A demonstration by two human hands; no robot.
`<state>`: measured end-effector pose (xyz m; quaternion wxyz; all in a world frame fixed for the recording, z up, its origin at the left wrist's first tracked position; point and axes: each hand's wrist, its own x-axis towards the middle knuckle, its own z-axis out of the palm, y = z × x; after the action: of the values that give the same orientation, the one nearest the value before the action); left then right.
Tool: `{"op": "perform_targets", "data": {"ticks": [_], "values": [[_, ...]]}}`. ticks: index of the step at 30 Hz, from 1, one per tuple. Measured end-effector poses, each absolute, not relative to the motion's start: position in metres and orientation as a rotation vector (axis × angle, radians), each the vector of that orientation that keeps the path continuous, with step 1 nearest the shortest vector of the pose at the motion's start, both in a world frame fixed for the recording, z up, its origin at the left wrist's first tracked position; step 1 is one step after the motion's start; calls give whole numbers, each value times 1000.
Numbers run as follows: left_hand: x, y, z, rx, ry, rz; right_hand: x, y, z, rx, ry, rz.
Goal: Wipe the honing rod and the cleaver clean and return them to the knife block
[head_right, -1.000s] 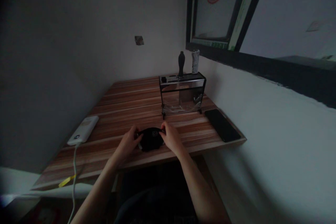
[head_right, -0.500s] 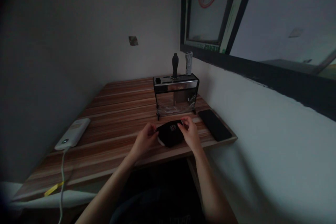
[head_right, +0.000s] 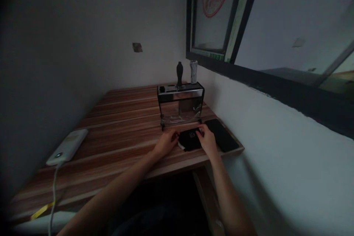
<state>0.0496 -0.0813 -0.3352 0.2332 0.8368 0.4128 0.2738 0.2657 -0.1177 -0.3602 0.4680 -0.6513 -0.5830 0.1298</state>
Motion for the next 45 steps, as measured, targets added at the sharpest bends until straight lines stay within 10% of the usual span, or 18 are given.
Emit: {"op": "perform_targets", "data": {"ticks": [34,45], "values": [[17,-104,-300,2200,996,1104,246,-138,-332,-1500,-1452,-41],[-36,-36,-278,1022,868,1549,51,-74,-270,-764,-1145,1093]]}}
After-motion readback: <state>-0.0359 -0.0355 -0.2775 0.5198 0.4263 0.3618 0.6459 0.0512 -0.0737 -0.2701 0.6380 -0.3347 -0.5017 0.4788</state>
